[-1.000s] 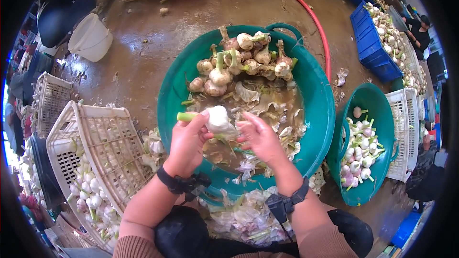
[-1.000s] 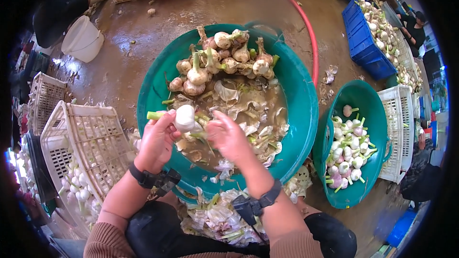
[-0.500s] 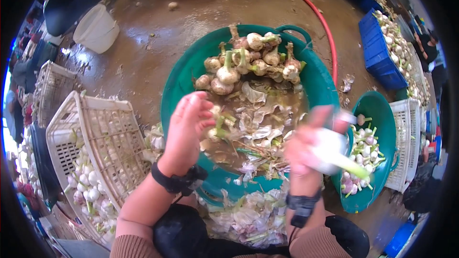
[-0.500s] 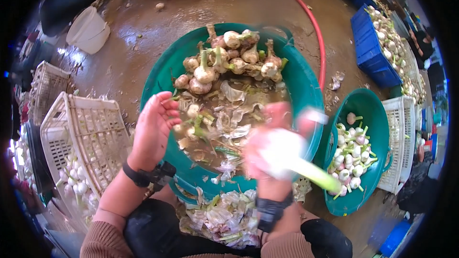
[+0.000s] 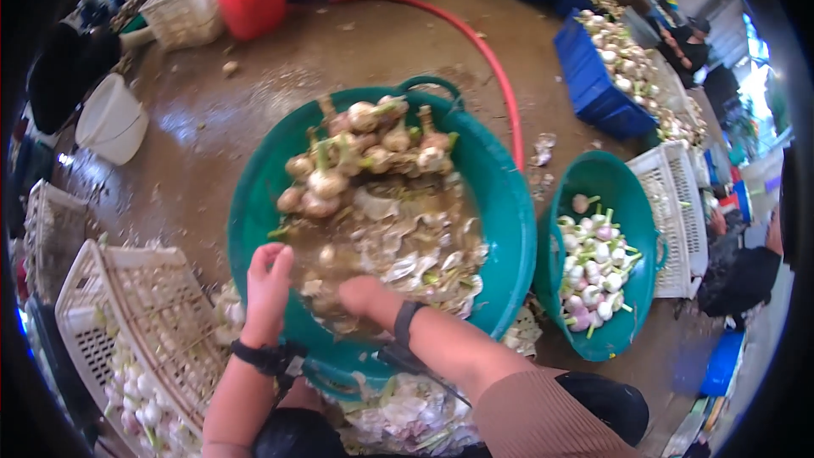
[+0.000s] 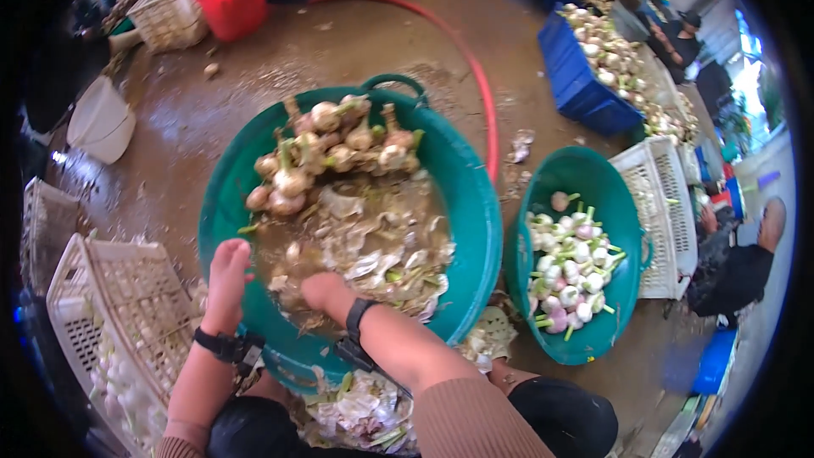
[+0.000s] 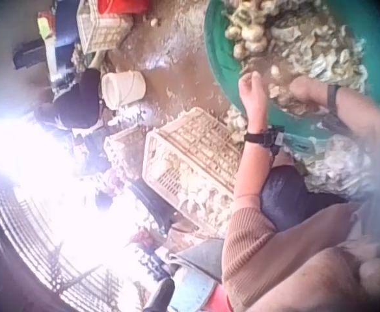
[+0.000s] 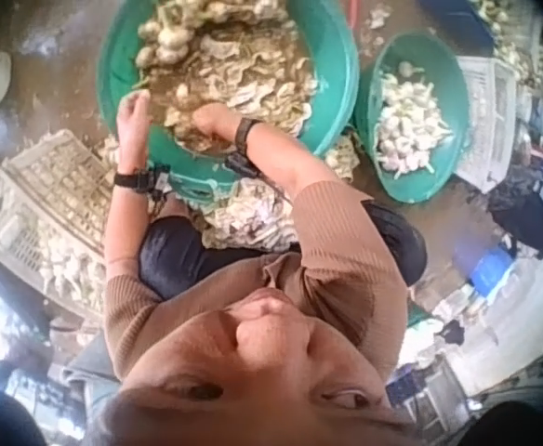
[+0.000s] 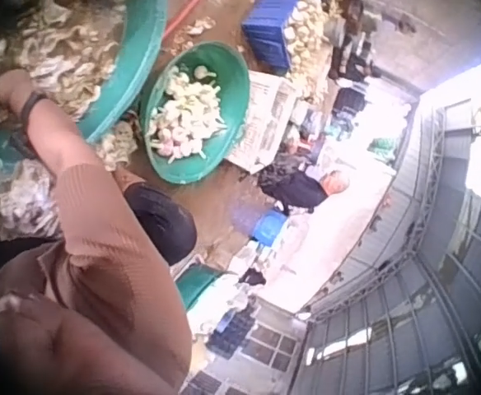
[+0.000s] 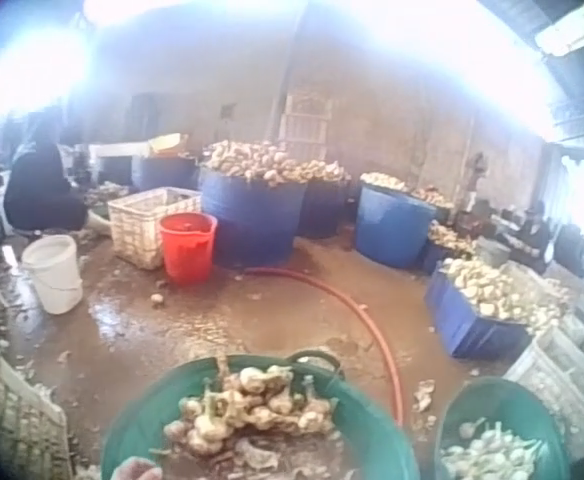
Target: Peeling the outer layers and cleaning garlic bulbs by hand in an agricultural processing facility.
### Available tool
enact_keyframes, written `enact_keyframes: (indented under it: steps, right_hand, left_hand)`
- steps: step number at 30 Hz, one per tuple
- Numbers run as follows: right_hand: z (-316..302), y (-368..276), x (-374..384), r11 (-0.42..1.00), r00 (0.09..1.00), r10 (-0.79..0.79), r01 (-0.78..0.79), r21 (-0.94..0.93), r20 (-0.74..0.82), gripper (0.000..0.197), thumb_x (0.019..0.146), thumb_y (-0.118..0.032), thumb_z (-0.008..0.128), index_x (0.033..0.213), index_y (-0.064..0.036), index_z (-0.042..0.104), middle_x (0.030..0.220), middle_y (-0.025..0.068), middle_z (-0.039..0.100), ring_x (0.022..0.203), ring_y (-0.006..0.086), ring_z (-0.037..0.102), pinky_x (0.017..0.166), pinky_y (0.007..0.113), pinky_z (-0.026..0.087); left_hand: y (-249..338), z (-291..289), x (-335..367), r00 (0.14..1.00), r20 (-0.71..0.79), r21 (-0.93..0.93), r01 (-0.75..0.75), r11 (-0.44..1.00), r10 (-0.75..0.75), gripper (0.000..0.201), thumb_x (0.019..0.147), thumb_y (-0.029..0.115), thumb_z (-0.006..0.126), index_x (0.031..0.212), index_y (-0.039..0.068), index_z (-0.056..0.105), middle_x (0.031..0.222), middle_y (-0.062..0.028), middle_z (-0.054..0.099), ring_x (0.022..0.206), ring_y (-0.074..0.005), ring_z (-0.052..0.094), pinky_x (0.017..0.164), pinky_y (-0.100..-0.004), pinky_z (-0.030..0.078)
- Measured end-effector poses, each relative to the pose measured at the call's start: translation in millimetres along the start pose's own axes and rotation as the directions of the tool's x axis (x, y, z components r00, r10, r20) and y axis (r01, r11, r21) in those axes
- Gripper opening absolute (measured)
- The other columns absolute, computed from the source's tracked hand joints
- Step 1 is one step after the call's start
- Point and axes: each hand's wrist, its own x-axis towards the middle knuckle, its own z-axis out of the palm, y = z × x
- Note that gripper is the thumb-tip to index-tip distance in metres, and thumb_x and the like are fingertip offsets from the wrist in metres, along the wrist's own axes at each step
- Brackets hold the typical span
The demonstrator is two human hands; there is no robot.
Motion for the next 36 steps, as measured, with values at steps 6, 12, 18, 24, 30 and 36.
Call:
enact_keyframes:
  steps: [6, 12, 18, 24, 30, 36]
  right_hand:
    - [-42, -16, -66, 0.758, 0.881, 0.022, 0.293, 0.582, -0.472, 0.042, 0.091, -0.039, 0.035, 0.090, -0.0036, 0.058, 0.086, 0.0210, 0.060, 0.083, 0.0390, 0.057, 0.071, 0.045, 0.044]
    - [-64, -30, -86, 0.919, 0.878, -0.038, 0.218, 0.328, -0.478, 0.031, 0.083, -0.026, 0.043, 0.071, -0.0022, 0.060, 0.071, 0.0198, 0.059, 0.069, 0.0384, 0.057, 0.064, 0.047, 0.045]
    - [-54, -15, -70, 0.658, 0.913, -0.047, 0.334, 0.675, -0.405, 0.025, 0.081, -0.016, 0.043, 0.064, -0.0028, 0.057, 0.063, 0.0133, 0.058, 0.060, 0.0253, 0.059, 0.057, 0.039, 0.045]
    - [-70, -45, -94, 0.895, 0.860, -0.027, 0.248, 0.371, -0.510, 0.026, 0.085, -0.025, 0.045, 0.075, -0.0051, 0.058, 0.070, 0.0229, 0.053, 0.068, 0.0407, 0.051, 0.061, 0.043, 0.044]
    - [-57, -25, -78, 0.612, 0.975, 0.046, 0.146, 0.778, -0.219, 0.021, 0.086, -0.017, 0.045, 0.078, -0.0026, 0.059, 0.065, 0.0089, 0.060, 0.065, 0.0214, 0.062, 0.056, 0.038, 0.046]
    - [-62, -34, -95, 0.549, 0.916, 0.055, 0.304, 0.779, -0.396, 0.028, 0.089, -0.021, 0.043, 0.078, 0.0004, 0.058, 0.064, 0.0076, 0.059, 0.058, 0.0154, 0.057, 0.052, 0.033, 0.043]
  left_hand:
    - [-5, 10, -8, 0.925, 0.379, 0.498, -0.193, 0.845, -0.011, 0.032, 0.086, 0.025, 0.054, 0.106, 0.000, 0.053, 0.090, -0.0033, 0.058, 0.081, -0.0128, 0.054, 0.069, -0.0246, 0.044]
    - [28, 23, -24, 0.919, 0.380, 0.298, -0.015, 0.954, -0.104, 0.026, 0.084, 0.021, 0.054, 0.100, -0.001, 0.057, 0.085, -0.0027, 0.059, 0.075, -0.0088, 0.052, 0.066, -0.0229, 0.043]
    - [23, 17, -20, 0.884, 0.451, 0.156, 0.052, 0.986, -0.118, 0.030, 0.085, 0.027, 0.051, 0.106, 0.007, 0.055, 0.071, 0.0049, 0.050, 0.050, -0.0027, 0.036, 0.042, -0.0183, 0.025]
    - [25, 7, -14, 0.876, 0.459, 0.237, 0.042, 0.971, -0.150, 0.031, 0.084, 0.029, 0.051, 0.105, 0.007, 0.056, 0.073, 0.0043, 0.052, 0.054, -0.0022, 0.038, 0.044, -0.0184, 0.027]
    - [24, 6, -16, 0.812, 0.543, 0.112, 0.181, 0.977, -0.213, 0.039, 0.082, 0.027, 0.051, 0.114, 0.006, 0.052, 0.082, 0.0018, 0.054, 0.060, -0.0043, 0.044, 0.047, -0.0182, 0.032]
    - [30, 7, -13, 0.785, 0.610, 0.109, 0.052, 0.993, -0.109, 0.052, 0.074, 0.019, 0.049, 0.125, 0.007, 0.046, 0.093, -0.0013, 0.056, 0.080, -0.0085, 0.052, 0.062, -0.0208, 0.043]
